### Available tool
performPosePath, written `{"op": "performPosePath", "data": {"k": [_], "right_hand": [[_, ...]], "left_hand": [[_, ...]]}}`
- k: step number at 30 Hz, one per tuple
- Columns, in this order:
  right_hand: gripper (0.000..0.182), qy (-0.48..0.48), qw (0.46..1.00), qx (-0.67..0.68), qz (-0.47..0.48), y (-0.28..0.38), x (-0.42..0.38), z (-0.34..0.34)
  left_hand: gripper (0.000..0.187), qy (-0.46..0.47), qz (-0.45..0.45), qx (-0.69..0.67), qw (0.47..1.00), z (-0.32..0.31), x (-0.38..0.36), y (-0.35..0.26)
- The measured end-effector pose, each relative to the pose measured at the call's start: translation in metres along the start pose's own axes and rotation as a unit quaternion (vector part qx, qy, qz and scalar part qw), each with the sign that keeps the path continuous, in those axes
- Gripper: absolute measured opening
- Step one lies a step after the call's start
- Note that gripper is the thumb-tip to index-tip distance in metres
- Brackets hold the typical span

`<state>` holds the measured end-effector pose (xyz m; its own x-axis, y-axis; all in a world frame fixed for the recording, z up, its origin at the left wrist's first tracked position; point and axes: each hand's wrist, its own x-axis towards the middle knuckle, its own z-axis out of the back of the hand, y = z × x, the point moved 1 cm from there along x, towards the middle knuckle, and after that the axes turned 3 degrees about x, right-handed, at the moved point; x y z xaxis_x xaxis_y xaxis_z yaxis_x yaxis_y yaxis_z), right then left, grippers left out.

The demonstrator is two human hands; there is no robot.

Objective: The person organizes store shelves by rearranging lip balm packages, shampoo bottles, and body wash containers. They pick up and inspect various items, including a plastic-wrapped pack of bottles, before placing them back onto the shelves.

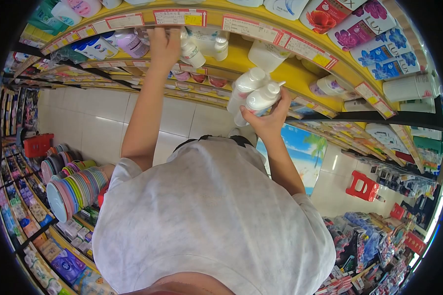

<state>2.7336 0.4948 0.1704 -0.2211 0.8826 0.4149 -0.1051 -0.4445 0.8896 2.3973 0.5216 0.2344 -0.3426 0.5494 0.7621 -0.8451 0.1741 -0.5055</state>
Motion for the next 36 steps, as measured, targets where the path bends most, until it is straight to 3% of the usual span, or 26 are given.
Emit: {"op": "performPosePath", "data": {"k": [3, 8, 11, 14, 17, 20, 23, 24, 25, 28, 31, 33, 35, 36], "right_hand": [[0.106, 0.001, 1.000, 0.007, -0.004, 0.000, 0.000, -0.002], [0.107, 0.005, 1.000, 0.011, -0.008, 0.002, -0.002, -0.004], [0.106, 0.005, 1.000, 0.015, -0.002, 0.003, 0.000, -0.004], [0.106, 0.008, 1.000, 0.004, -0.002, 0.004, -0.002, -0.005], [0.106, 0.008, 1.000, 0.002, -0.002, 0.002, -0.003, -0.006], [0.107, 0.011, 1.000, 0.011, 0.001, 0.003, -0.002, -0.009], [0.108, 0.011, 1.000, 0.017, -0.001, 0.009, -0.002, -0.007], [0.108, 0.008, 1.000, 0.029, -0.002, 0.012, -0.001, -0.008], [0.108, 0.005, 0.999, 0.040, -0.004, 0.015, 0.000, -0.009], [0.110, 0.011, 0.992, 0.118, -0.048, 0.040, 0.007, -0.014], [0.109, 0.018, 0.991, 0.089, -0.101, 0.053, 0.007, -0.024], [0.107, 0.042, 0.995, -0.005, -0.094, 0.048, 0.010, -0.024], [0.101, 0.103, 0.984, 0.050, -0.139, 0.053, 0.016, -0.026], [0.099, 0.133, 0.975, 0.078, -0.161, 0.055, 0.022, -0.027]], "left_hand": [[0.047, 0.005, -0.012, -0.004, 1.000, -0.001, -0.003, -0.012], [0.050, 0.085, -0.017, 0.023, 0.996, -0.014, 0.002, 0.021], [0.049, 0.015, -0.094, 0.058, 0.994, -0.011, 0.004, 0.018], [0.036, -0.014, -0.086, 0.078, 0.993, -0.008, 0.005, 0.025], [0.048, -0.007, -0.156, 0.274, 0.949, 0.002, 0.009, 0.022], [0.035, -0.041, -0.096, 0.090, 0.990, -0.004, 0.002, 0.013], [0.047, -0.031, -0.069, -0.052, 0.996, 0.016, -0.037, -0.041], [0.061, 0.088, 0.072, -0.221, 0.969, 0.015, -0.063, -0.054], [0.076, 0.204, 0.207, -0.375, 0.880, 0.010, -0.092, -0.064], [0.110, 0.355, 0.174, -0.415, 0.820, -0.002, -0.136, -0.088], [0.124, 0.357, 0.203, -0.343, 0.845, 0.012, -0.132, -0.115], [0.121, 0.343, 0.225, -0.338, 0.847, 0.011, -0.141, -0.109], [0.115, 0.317, 0.235, -0.370, 0.841, 0.004, -0.157, -0.091], [0.112, 0.297, 0.275, -0.434, 0.805, 0.004, -0.163, -0.085]]}}
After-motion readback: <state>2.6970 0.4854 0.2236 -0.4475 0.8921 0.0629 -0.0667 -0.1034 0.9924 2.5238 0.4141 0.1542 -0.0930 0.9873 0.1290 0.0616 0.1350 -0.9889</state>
